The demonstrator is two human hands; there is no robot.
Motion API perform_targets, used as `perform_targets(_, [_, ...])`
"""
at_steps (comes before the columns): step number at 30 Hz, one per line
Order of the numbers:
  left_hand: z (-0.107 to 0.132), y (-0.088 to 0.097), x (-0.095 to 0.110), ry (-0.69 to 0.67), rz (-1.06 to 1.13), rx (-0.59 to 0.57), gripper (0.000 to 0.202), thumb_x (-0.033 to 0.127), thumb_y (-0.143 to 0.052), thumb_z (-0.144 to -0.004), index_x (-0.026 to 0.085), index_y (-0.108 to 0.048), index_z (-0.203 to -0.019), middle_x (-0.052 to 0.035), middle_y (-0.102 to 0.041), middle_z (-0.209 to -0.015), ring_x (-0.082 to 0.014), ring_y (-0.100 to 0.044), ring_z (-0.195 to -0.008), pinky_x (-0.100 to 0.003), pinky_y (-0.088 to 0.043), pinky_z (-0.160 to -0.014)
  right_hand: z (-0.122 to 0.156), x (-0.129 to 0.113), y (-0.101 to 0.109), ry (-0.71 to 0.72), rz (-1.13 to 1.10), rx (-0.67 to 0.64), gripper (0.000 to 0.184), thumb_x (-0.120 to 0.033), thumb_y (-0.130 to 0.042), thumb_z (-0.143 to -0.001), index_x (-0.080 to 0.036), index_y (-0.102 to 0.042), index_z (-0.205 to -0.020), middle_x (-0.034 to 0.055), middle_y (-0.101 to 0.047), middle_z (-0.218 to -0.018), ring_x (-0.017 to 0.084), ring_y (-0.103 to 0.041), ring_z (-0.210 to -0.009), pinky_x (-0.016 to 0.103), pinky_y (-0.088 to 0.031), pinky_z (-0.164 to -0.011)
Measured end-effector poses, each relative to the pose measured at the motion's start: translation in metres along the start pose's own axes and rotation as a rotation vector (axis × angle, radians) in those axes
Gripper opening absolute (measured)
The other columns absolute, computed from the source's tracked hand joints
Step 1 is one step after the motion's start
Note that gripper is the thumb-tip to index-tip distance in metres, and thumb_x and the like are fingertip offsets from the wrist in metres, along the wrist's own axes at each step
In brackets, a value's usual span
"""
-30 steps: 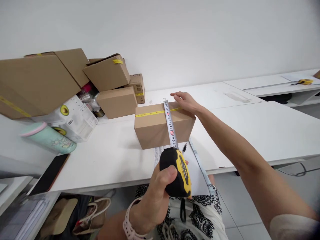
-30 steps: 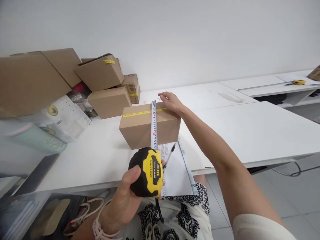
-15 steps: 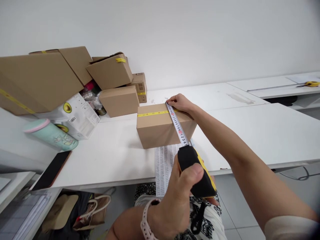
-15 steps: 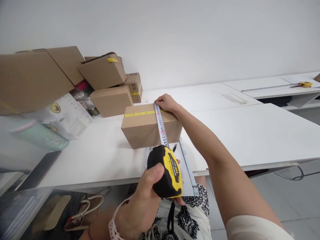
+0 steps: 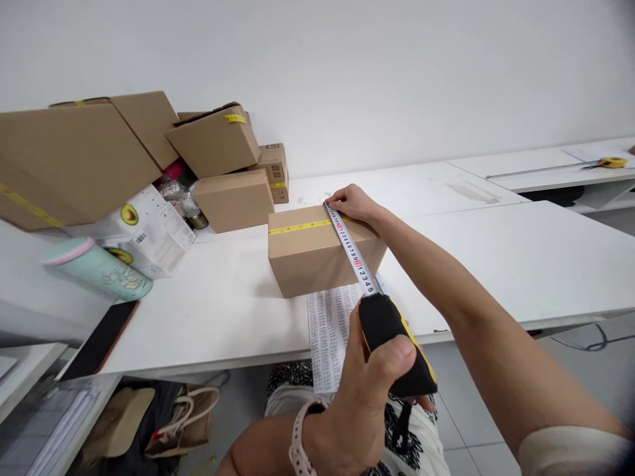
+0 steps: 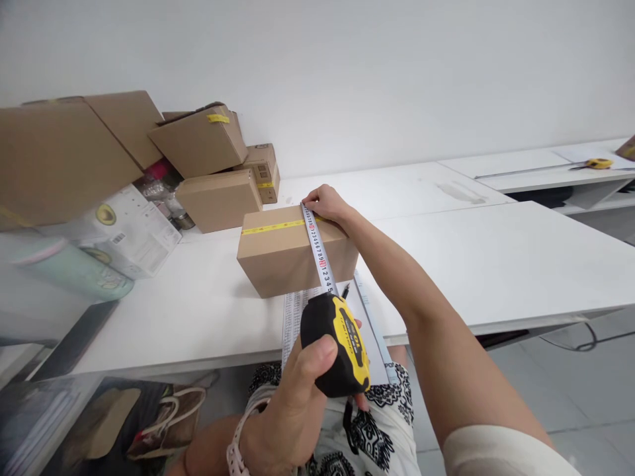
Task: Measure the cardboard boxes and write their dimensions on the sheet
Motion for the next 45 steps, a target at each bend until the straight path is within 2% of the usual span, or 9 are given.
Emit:
perform_targets(7, [0.006, 0.019, 0.025, -0.007, -0.155, -0.086, 0.109, 0.036, -0.09, -0.065, 0.031, -0.025, -0.153, -0.0055, -0.066, -0.101, -0.0221, -0.065, -0.082, -0.037, -0.056, -0.074, 0.015, -0.031, 0.058, 0.224, -0.074, 0.359, 0.025, -0.034, -0.059, -0.094, -0.016, -0.074, -0.104, 0.0106, -0.073, -0.109, 0.024, -0.065, -0.106, 0.044, -0.053, -0.096])
perform_targets(11, [0.003, 0.036, 0.057, -0.126, -0.435, -0.014, 0.12, 0.034, -0.092, -0.061, 0.045, -0.019, -0.156, -0.0073, -0.064, -0.121, -0.03, -0.068, -0.089, -0.045, -0.058, -0.072, 0.073, -0.073, 0.068, 0.341, -0.061, 0.399, 0.03, -0.045, -0.054, -0.098, -0.023, -0.074, -0.105, 0.0062, -0.071, -0.106, 0.023, -0.064, -0.11, 0.043, -0.054, -0.093])
perform_targets(15, [-0.011, 0.033, 0.12, -0.437, -0.831, 0.081, 0.107, 0.037, -0.09, -0.064, 0.034, -0.032, -0.154, -0.01, -0.058, -0.137, -0.0363, -0.062, -0.112, -0.051, -0.056, -0.089, 0.15, -0.092, 0.054, 0.413, -0.045, 0.347, 0.026, -0.051, -0.057, -0.096, -0.033, -0.075, -0.104, 0.0045, -0.071, -0.101, 0.023, -0.066, -0.101, 0.042, -0.056, -0.085])
perform_targets(19, [-0.048, 0.037, 0.192, -0.691, -1.215, 0.26, 0.103, 0.032, -0.092, -0.06, 0.023, -0.042, -0.149, -0.0119, -0.053, -0.144, -0.0412, -0.049, -0.131, -0.059, -0.039, -0.111, 0.193, -0.043, 0.042, 0.309, 0.137, 0.377, 0.026, -0.044, -0.05, -0.099, -0.035, -0.073, -0.108, 0.0062, -0.072, -0.092, 0.025, -0.065, -0.087, 0.045, -0.053, -0.074])
perform_targets(22, [-0.091, 0.049, 0.221, -0.723, -1.351, 0.244, 0.097, 0.027, -0.093, -0.053, 0.024, -0.053, -0.141, -0.0091, -0.048, -0.147, -0.0463, -0.026, -0.147, -0.061, -0.029, -0.117, 0.196, 0.019, 0.0, 0.243, 0.464, 0.046, 0.024, -0.028, -0.049, -0.097, -0.028, -0.073, -0.096, 0.0072, -0.07, -0.078, 0.025, -0.061, -0.078, 0.041, -0.047, -0.066])
perform_targets(28, [-0.145, 0.085, 0.222, -0.556, -1.528, 0.236, 0.078, 0.037, -0.082, -0.067, 0.014, -0.056, -0.137, -0.0052, -0.054, -0.139, -0.0454, -0.02, -0.147, -0.069, -0.016, -0.117, 0.201, 0.082, -0.065, 0.294, 0.696, -0.236, 0.027, 0.001, -0.053, -0.087, -0.023, -0.064, -0.081, 0.0095, -0.066, -0.074, 0.024, -0.056, -0.075, 0.039, -0.04, -0.067])
perform_targets(35, [-0.16, 0.109, 0.208, -0.668, -1.361, 0.185, 0.068, 0.04, -0.09, -0.058, 0.021, -0.067, -0.119, -0.0092, -0.056, -0.137, -0.0468, -0.012, -0.148, -0.066, -0.02, -0.118, 0.2, 0.084, -0.062, 0.343, 0.761, -0.329, 0.029, -0.005, -0.043, -0.093, -0.025, -0.057, -0.076, 0.0085, -0.065, -0.076, 0.023, -0.053, -0.077, 0.038, -0.04, -0.068])
perform_targets(41, [-0.152, 0.086, 0.209, -0.735, -1.526, 0.218, 0.079, 0.051, -0.082, -0.07, 0.015, -0.055, -0.135, -0.0027, -0.049, -0.145, -0.0403, -0.011, -0.146, -0.064, 0.001, -0.12, 0.226, 0.079, -0.031, 0.039, 0.338, 0.079, 0.018, -0.038, -0.051, -0.092, -0.026, -0.05, -0.078, 0.0043, -0.061, -0.071, 0.021, -0.054, -0.066, 0.037, -0.044, -0.061])
perform_targets(45, [-0.149, 0.073, 0.21, -0.907, -1.564, 0.199, 0.071, 0.05, -0.08, -0.074, 0.023, -0.056, -0.135, -0.0004, -0.05, -0.146, -0.0363, -0.022, -0.144, -0.059, 0.002, -0.121, 0.243, 0.093, -0.048, -0.266, -0.196, 0.232, 0.019, -0.044, -0.052, -0.095, -0.026, -0.051, -0.088, 0.0025, -0.064, -0.08, 0.018, -0.062, -0.071, 0.037, -0.051, -0.067])
Point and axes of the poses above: each hand's wrist, its own z-axis away from the middle knuckle, its own y-axis out of the back of the hand, x = y × z, the point moved 7 cm from there along -z, towards the middle knuckle
